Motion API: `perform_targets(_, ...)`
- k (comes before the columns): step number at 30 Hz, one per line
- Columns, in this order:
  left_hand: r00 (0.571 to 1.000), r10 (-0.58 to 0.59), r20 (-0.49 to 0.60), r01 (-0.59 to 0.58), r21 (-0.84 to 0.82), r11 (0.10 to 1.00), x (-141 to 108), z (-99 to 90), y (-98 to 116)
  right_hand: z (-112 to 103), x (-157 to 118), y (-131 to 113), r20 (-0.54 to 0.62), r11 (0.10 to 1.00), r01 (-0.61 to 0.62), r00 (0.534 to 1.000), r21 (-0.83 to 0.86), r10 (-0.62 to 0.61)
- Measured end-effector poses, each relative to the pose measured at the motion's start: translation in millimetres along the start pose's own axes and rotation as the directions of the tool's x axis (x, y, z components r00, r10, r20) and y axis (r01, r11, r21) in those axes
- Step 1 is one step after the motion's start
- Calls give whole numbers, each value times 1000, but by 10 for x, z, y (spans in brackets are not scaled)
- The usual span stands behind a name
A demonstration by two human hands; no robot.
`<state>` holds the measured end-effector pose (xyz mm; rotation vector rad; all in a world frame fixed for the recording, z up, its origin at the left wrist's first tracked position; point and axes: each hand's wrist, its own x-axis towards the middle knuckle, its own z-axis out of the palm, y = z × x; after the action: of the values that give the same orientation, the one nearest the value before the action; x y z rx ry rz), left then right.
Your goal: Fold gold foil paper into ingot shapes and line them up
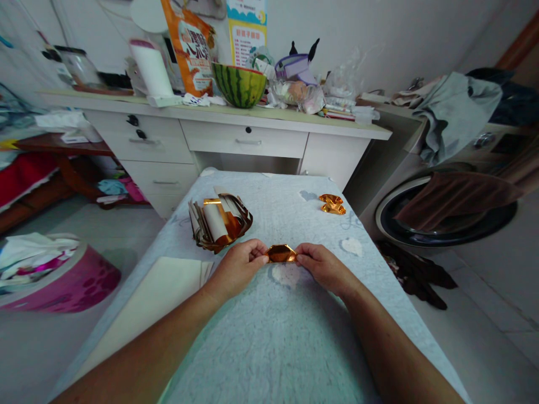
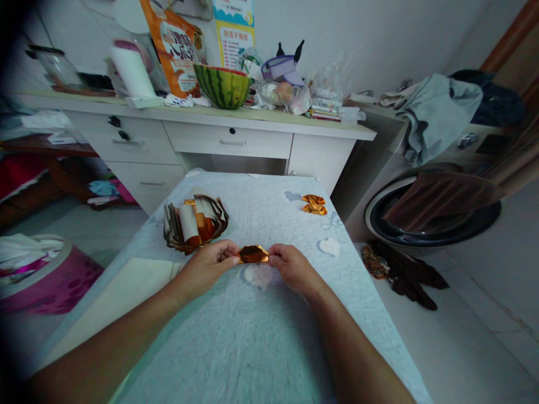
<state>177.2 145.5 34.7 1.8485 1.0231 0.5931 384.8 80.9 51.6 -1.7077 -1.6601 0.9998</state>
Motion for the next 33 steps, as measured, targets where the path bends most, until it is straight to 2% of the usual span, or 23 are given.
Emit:
perform_targets(5, 999, 47, -2, -46, 179, 983, -31, 8, 28, 68, 22, 50, -131, 994, 44, 990, -101, -57)
perform_targets(10, 997, 47, 64, -65, 308, 949, -44, 25, 46, 131, 28, 22, -155, 930, 2, 986, -366, -63)
perform_targets(15, 995, 52, 82, -80, 387, 918, -64, 56, 32, 213, 37, -27, -170, 857, -47, 984, -513, -48)
perform_targets(20, 992, 124, -21, -104, 421, 901, -91, 75, 11, 283, 50, -41, -220, 823, -108, 975, -557, -21)
perform_targets(23, 986, 164, 35, -161, 466, 870, -84, 62, 22, 316, 69, -11, -210, 830, -56, 975, -555, -74)
perform_targets(27, 984, 142, 109, -177, 486, 856, -59, 43, 28, 346, 92, 5, -137, 825, 48, 979, -563, -150)
perform_targets(33, 977, 166, 132, -208, 449, 869, -43, 31, -17, 414, 62, -125, -178, 756, -19, 976, -654, -129)
